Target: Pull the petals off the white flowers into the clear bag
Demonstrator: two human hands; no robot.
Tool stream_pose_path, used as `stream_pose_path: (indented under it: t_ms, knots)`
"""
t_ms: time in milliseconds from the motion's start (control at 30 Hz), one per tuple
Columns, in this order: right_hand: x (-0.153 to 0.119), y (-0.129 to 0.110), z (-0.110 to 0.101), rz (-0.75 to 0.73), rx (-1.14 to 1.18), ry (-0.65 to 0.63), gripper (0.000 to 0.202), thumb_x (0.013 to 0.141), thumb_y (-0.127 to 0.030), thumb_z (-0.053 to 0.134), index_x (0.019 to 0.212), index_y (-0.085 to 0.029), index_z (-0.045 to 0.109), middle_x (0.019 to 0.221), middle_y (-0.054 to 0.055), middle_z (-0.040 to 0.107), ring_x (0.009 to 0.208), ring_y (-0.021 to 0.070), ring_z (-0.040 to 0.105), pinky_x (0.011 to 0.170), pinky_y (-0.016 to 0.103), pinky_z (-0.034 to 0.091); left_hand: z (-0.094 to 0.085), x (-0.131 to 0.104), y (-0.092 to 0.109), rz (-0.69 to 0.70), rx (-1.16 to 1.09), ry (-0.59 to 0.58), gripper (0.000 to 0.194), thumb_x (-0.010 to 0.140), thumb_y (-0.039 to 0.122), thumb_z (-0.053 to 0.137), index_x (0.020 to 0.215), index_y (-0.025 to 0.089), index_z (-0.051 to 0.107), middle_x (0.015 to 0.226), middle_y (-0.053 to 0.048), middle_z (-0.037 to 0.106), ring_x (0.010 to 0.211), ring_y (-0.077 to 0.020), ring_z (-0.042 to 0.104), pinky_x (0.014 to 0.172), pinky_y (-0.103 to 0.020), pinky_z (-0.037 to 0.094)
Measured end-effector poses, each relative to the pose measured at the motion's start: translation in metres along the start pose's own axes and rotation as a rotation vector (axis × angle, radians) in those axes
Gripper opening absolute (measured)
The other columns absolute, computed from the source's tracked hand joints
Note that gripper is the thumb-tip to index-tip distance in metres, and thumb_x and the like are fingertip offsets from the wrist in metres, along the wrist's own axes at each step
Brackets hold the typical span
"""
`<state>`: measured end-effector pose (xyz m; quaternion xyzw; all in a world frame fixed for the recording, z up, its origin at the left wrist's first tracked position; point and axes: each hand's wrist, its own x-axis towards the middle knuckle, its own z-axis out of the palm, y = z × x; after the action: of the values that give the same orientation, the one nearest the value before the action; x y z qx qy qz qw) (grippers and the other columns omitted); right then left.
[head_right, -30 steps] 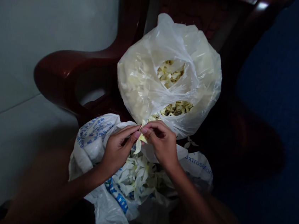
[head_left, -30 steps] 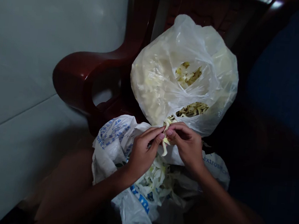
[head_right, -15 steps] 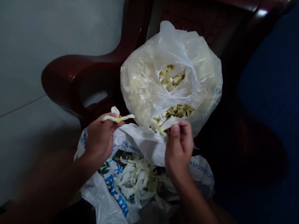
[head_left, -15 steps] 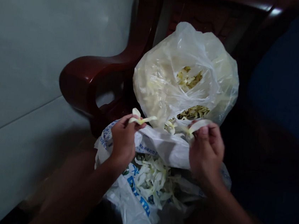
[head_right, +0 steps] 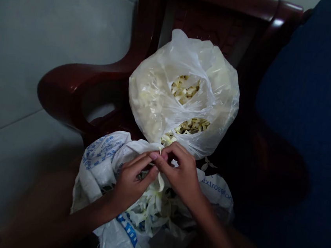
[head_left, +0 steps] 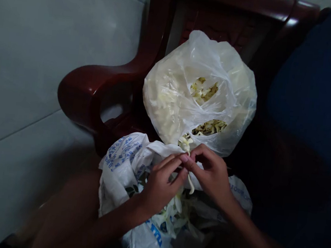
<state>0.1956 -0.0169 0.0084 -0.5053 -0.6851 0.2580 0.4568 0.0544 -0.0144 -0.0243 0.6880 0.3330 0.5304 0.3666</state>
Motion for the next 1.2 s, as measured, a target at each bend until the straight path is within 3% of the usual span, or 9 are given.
stream_pose_path:
  t_ms: [267, 633, 767, 867, 933, 1000, 1133, 1200]
  knots:
    - [0.006, 0.01, -0.007, -0.019, 0.054, -0.031, 0.01, 0.074, -0.027, 0.068, 0.078, -0.02, 0.062, 0.078, 0.001, 0.058, 0.073, 0.0136, 0.055, 0.065, 0.026, 0.044, -0.001, -0.001, -0.016, -0.034, -0.061, 0.03, 0.031, 0.083, 0.017, 0.055, 0.113, 0.024, 0.062, 0.11, -0.005, 0.065, 0.101, -0.0165, 0.06, 0.09, -0.028, 0.046]
    - [0.008, 0.009, -0.009, -0.007, 0.129, -0.077, 0.007, 0.079, -0.026, 0.063, 0.083, -0.02, 0.064, 0.081, 0.002, 0.058, 0.078, 0.0139, 0.055, 0.071, 0.027, 0.043, -0.001, 0.0, -0.01, -0.062, -0.081, 0.05, 0.028, 0.084, 0.019, 0.054, 0.11, 0.022, 0.064, 0.109, -0.006, 0.065, 0.102, -0.0171, 0.059, 0.092, -0.028, 0.045]
    - [0.006, 0.007, -0.009, 0.034, 0.145, -0.148, 0.011, 0.085, -0.029, 0.056, 0.087, -0.02, 0.061, 0.084, 0.002, 0.056, 0.081, 0.0135, 0.053, 0.073, 0.027, 0.041, 0.002, -0.002, -0.012, -0.08, -0.104, 0.056, 0.03, 0.081, 0.023, 0.059, 0.11, 0.02, 0.063, 0.105, -0.007, 0.065, 0.092, -0.0162, 0.061, 0.082, -0.026, 0.049]
    - [0.001, 0.004, -0.003, 0.063, 0.246, -0.175, 0.012, 0.088, -0.03, 0.051, 0.087, -0.02, 0.057, 0.082, 0.001, 0.052, 0.079, 0.0127, 0.05, 0.074, 0.026, 0.04, 0.004, -0.001, -0.012, -0.177, -0.124, 0.143, 0.024, 0.081, 0.026, 0.058, 0.103, 0.018, 0.065, 0.097, -0.006, 0.066, 0.082, -0.0145, 0.062, 0.074, -0.023, 0.05]
    - [0.0, 0.002, 0.0, 0.084, 0.382, -0.082, 0.01, 0.088, -0.031, 0.051, 0.087, -0.021, 0.055, 0.08, 0.0, 0.05, 0.075, 0.0116, 0.049, 0.071, 0.025, 0.04, 0.0, 0.004, -0.014, -0.27, -0.136, 0.255, 0.02, 0.082, 0.027, 0.056, 0.096, 0.017, 0.066, 0.089, -0.005, 0.067, 0.078, -0.0135, 0.062, 0.071, -0.022, 0.049]
    - [0.001, -0.001, -0.002, 0.123, 0.539, 0.111, 0.009, 0.087, -0.031, 0.052, 0.088, -0.022, 0.053, 0.079, -0.001, 0.05, 0.071, 0.0109, 0.049, 0.068, 0.024, 0.041, -0.009, 0.013, -0.018, -0.329, -0.195, 0.39, 0.017, 0.079, 0.025, 0.058, 0.091, 0.016, 0.066, 0.079, -0.002, 0.066, 0.072, -0.0123, 0.062, 0.068, -0.021, 0.048]
    - [0.007, -0.004, -0.031, 0.115, 0.732, 0.533, 0.008, 0.084, -0.029, 0.055, 0.081, -0.023, 0.052, 0.074, -0.003, 0.049, 0.06, 0.0088, 0.045, 0.059, 0.022, 0.041, -0.036, 0.037, -0.038, -0.387, -0.422, 0.626, 0.014, 0.071, 0.02, 0.059, 0.083, 0.014, 0.064, 0.066, 0.002, 0.061, 0.06, -0.0094, 0.059, 0.065, -0.022, 0.048]
    - [0.008, -0.004, -0.047, 0.086, 0.706, 0.552, 0.004, 0.082, -0.025, 0.057, 0.082, -0.023, 0.054, 0.071, -0.003, 0.047, 0.057, 0.0085, 0.044, 0.055, 0.021, 0.04, -0.047, 0.045, -0.047, -0.399, -0.458, 0.648, 0.014, 0.069, 0.02, 0.06, 0.081, 0.013, 0.063, 0.066, 0.002, 0.06, 0.059, -0.0092, 0.058, 0.065, -0.022, 0.048]
